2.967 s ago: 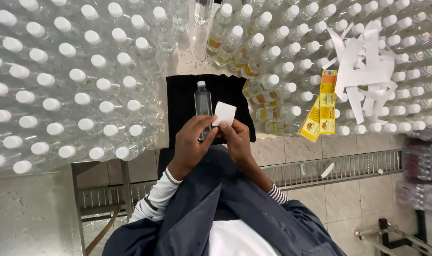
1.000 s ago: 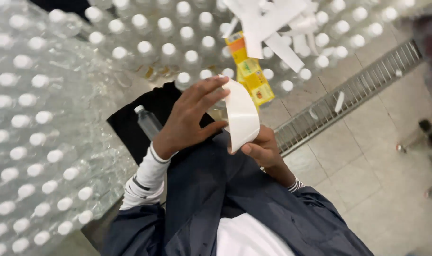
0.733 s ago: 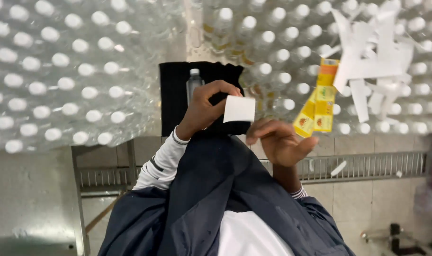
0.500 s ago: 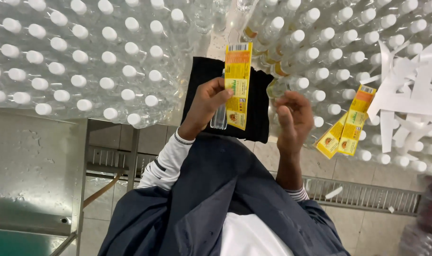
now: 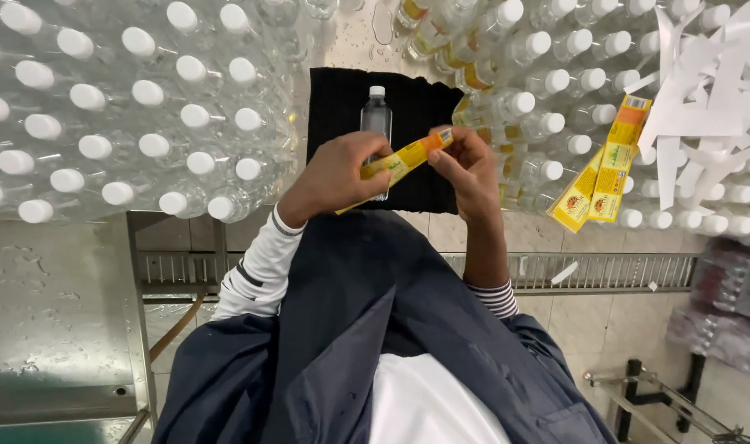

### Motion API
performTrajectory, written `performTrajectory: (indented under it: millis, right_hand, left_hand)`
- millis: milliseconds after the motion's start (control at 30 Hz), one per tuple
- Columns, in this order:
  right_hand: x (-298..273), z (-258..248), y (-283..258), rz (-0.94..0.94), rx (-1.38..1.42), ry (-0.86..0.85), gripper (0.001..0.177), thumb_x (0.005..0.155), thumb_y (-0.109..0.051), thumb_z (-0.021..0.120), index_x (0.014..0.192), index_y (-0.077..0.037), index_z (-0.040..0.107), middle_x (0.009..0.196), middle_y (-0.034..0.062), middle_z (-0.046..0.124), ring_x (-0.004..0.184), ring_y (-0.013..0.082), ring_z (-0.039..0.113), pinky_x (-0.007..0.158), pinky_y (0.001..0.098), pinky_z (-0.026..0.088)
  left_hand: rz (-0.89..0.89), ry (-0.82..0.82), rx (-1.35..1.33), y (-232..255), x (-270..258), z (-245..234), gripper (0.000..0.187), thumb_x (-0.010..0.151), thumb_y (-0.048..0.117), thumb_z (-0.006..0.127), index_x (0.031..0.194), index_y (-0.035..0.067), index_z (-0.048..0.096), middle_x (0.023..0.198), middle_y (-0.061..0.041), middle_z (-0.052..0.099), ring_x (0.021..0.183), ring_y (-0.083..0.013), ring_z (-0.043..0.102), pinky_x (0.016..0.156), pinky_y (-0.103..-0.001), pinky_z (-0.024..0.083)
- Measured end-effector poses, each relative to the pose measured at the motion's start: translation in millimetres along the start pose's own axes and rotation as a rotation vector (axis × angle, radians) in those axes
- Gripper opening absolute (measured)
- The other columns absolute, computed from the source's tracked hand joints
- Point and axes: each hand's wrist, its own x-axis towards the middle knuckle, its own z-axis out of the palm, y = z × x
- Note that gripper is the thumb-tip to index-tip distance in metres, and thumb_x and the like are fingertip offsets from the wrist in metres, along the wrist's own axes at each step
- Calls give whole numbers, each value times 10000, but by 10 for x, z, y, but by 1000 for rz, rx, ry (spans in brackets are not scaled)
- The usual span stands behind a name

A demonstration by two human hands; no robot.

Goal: Manually applying adhesive labels to clear plastic water bottles by peeling them from a backing strip and wrapping them around the bottle.

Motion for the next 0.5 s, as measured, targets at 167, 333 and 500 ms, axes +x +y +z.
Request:
performTrajectory:
  millis: [167,333,500]
  right_hand:
    - [-142,-155,275,35,-21,103,226,964,-119,895,1062,28,754,798,132,700,729,154,676,691,251,566]
    - [-361,-233,595,149,139,260,198,1043,-160,808,1124,-18,695,962,119,687,887,199,737,770,262,587]
    - [-530,-62,850,339,438,254,201,1087,-197,719,1208,-65,625,1077,110,699,956,199,763,845,257,643]
  left_hand:
    - [-179,-98,-48,-161,-86,-220,544,944,408,770,1360,168,514,1008,-167,781,956,-455,769,857,-567,565]
    - [-315,34,-340,-556,-361,-67,874,940,290,870,1648,177,371,1013,-91,800,971,-268,790,925,-389,581]
    - [-493,318,-799,-785,-543,457,398,908,199,949,1226,41,769,976,-133,777,876,-232,771,859,-368,646]
